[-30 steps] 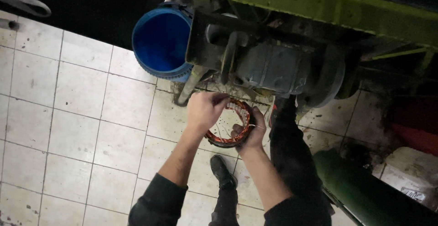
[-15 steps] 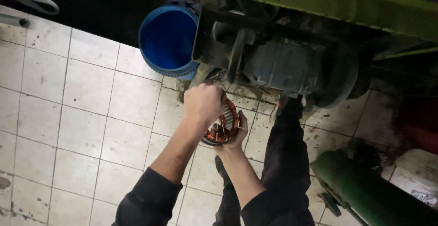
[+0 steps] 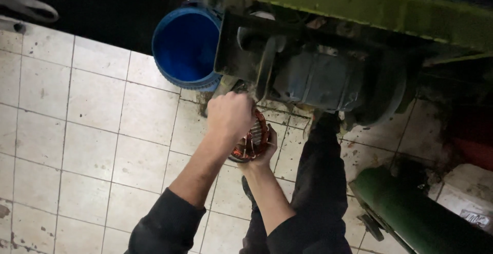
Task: The person walks to a bench grinder and uses the spinning wheel to grind the copper windings on a motor stator. They rotate the stator in their hands to grind different sections of the copper coils against the abrasive wheel.
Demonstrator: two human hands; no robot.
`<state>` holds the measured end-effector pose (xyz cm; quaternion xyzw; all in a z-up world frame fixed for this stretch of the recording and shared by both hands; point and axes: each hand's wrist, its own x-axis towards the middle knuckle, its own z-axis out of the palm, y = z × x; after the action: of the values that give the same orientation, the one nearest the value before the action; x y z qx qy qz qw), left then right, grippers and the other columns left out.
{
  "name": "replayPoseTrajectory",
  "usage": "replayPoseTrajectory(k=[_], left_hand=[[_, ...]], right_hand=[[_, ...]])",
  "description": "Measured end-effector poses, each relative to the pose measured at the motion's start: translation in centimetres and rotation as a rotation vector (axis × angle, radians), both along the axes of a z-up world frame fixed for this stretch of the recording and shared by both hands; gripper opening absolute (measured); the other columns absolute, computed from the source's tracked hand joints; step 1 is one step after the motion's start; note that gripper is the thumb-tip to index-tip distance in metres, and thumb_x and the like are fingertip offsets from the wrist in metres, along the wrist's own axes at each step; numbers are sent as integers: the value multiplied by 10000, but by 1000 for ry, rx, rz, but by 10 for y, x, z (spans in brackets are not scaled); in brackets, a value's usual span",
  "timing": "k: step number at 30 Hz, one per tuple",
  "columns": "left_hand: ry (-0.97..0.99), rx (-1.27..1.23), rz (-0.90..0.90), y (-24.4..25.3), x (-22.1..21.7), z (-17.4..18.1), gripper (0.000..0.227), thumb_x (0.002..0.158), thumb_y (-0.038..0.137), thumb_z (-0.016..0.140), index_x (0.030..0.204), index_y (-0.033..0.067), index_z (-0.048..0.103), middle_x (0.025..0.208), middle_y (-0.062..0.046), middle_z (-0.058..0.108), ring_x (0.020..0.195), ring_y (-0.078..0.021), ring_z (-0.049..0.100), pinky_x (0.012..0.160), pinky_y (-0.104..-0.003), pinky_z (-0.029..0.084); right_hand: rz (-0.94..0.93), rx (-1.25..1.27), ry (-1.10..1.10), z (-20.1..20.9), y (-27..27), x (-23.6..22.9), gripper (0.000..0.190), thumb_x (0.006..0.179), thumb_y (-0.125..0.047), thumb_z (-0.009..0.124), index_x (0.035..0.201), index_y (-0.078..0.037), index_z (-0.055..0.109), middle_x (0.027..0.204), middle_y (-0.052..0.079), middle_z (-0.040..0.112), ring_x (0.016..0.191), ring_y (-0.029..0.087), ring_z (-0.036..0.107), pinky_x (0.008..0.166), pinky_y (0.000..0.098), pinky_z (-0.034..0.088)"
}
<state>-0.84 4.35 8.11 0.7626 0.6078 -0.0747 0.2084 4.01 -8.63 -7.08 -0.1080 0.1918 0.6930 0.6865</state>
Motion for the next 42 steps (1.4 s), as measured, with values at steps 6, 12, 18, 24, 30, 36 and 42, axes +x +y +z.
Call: replayPoseTrajectory(k=[6, 12, 18, 24, 30, 36, 42], left_hand=[[48, -78, -5, 4, -2, -2, 124, 826, 238, 743, 833, 125, 794, 817, -164, 747, 742, -322, 732, 673, -458, 566], [50, -10, -37, 1, -9, -8, 102, 777, 196, 751, 823, 117, 795, 851, -162, 749, 787, -343, 728, 697, -466, 567], [7, -117, 12, 4, -5, -1, 138, 780, 231, 758, 854, 120, 792, 862, -166, 745, 779, -333, 736, 701, -473, 566], [-12, -49, 2, 5, -4, -2, 130, 749, 220, 773, 825, 120, 807, 868, -180, 739, 797, -355, 725, 690, -480, 562], [23, -59, -12, 6, -5, -9, 138, 781, 237, 772, 835, 113, 799, 865, -166, 747, 797, -331, 737, 707, -461, 572], [13, -41, -11, 5, -10, -13, 110, 811, 229, 768, 845, 130, 802, 834, -158, 746, 763, -335, 734, 682, -464, 574], [50, -151, 71, 1, -20, -12, 185, 751, 277, 802, 839, 114, 786, 760, -130, 740, 713, -300, 741, 690, -450, 567]], right_hand=[[138, -331, -29, 49, 21, -1, 681, 930, -557, 254, 1357, -166, 613, 1262, 83, 676, 1124, 249, 689, 950, 454, 583], [161, -405, -42, 43, 18, -6, 680, 928, -537, 265, 1391, -173, 603, 1289, 85, 679, 1174, 256, 668, 981, 466, 571], [133, -317, -64, 44, 18, -5, 676, 942, -534, 268, 1379, -157, 621, 1281, 87, 684, 1165, 257, 666, 963, 464, 575], [80, -194, -46, 26, 11, -3, 656, 991, -540, 299, 1373, -122, 631, 1259, 99, 687, 1140, 267, 686, 949, 459, 588], [117, -366, -51, 40, 19, -4, 640, 934, -542, 297, 1331, -167, 630, 1191, 66, 711, 1103, 229, 696, 923, 450, 605], [154, -367, -43, 50, 24, -5, 649, 922, -541, 295, 1332, -174, 640, 1190, 68, 718, 1112, 219, 692, 912, 438, 601], [96, -289, -23, 13, 9, -10, 651, 992, -536, 331, 1322, -86, 667, 1140, 101, 715, 958, 227, 707, 772, 406, 609]])
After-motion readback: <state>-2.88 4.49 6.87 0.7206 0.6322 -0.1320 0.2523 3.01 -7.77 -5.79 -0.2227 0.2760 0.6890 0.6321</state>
